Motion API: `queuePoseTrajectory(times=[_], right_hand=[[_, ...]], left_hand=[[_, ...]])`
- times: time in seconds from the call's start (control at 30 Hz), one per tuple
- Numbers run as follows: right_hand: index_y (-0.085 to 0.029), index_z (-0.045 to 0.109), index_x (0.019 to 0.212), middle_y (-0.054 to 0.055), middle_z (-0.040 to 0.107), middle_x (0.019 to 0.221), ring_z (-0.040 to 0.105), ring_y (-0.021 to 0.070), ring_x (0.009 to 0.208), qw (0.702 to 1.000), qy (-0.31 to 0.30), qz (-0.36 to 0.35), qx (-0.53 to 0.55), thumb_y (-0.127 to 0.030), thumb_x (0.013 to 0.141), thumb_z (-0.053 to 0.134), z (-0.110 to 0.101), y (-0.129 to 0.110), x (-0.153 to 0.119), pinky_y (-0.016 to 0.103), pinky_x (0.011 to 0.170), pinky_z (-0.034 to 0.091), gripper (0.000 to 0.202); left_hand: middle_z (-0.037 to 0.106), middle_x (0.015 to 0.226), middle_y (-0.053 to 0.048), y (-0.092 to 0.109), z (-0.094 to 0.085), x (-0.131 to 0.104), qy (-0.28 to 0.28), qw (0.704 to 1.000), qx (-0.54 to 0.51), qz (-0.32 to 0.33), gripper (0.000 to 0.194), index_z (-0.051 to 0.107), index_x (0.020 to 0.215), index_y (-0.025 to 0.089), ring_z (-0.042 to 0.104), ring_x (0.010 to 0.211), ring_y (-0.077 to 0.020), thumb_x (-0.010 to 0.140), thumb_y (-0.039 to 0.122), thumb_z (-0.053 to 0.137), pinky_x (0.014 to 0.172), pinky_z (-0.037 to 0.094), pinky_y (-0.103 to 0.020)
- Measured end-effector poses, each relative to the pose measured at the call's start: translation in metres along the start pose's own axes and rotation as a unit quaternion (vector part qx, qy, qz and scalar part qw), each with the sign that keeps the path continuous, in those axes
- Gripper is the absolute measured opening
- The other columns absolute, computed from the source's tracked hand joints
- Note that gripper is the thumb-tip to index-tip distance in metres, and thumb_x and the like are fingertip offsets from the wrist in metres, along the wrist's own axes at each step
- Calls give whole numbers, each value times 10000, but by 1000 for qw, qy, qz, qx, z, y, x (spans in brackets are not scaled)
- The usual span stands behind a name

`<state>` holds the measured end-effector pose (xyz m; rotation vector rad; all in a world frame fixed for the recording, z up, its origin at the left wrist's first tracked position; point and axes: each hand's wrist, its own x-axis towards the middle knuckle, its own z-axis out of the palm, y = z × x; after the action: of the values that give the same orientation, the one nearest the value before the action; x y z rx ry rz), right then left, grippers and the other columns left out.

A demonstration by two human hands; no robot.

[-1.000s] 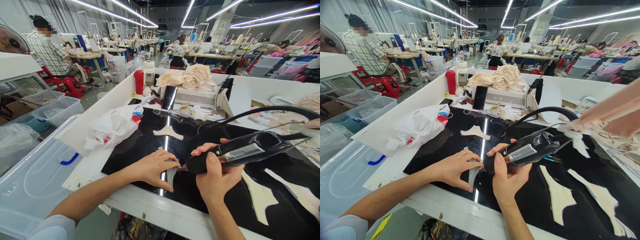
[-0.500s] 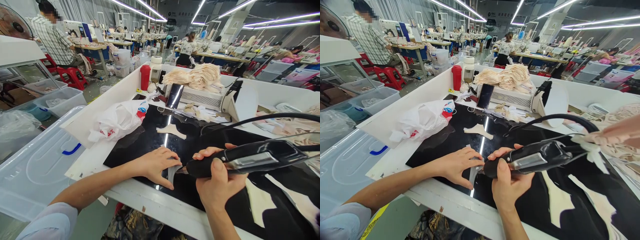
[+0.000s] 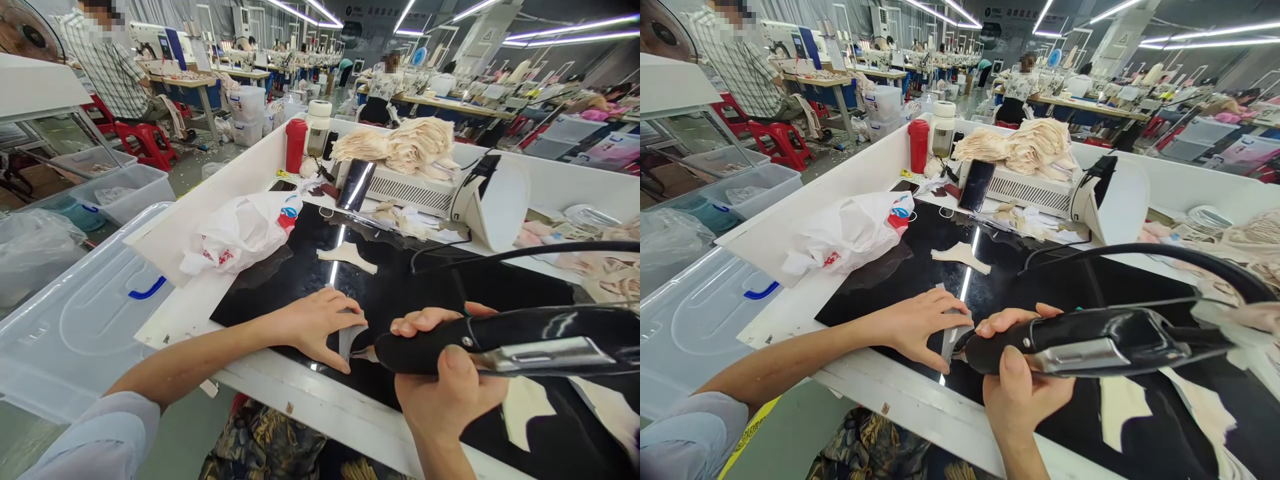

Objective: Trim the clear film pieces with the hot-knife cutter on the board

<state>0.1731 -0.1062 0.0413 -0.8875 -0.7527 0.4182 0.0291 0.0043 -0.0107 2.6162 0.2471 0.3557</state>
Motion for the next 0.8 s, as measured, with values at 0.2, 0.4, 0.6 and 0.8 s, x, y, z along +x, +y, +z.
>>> queuePoseTrajectory(times=[0.2,0.4,0.6,0.8], right_hand=[[-235,580,1135,-45,652,752,602,153,606,1000,2,-10,-15,-263,754,757,-1,2,-1,360,626,555,421],[-241,582,1131,-49,637,739,599,149,622,1000,4,4,-17,-268,754,758,-3,0,-1,352,629,557,417],[-244,590,1090,-45,654,714,607,147,611,999,33,26,-29,-281,730,792,-12,-1,6,348,624,580,414],[-230,606,1058,-41,676,702,614,155,616,995,87,20,-34,-232,627,829,-27,1,26,345,605,589,485]], left_hand=[[545,1435,-118,-1,1,1,3,1000,0,3,790,569,1414,201,459,1327,-330,768,596,793,1189,329,-461],[567,1416,-134,-2,6,-1,24,1000,-6,10,766,572,1404,196,494,1323,-333,779,584,786,1195,310,-495],[592,1411,-148,-6,13,-1,52,998,-29,15,705,575,1390,216,534,1315,-323,811,559,783,1174,340,-511],[698,1275,-80,-10,18,3,62,998,-19,-4,335,676,1210,217,574,1277,-269,945,422,689,1225,262,-553]])
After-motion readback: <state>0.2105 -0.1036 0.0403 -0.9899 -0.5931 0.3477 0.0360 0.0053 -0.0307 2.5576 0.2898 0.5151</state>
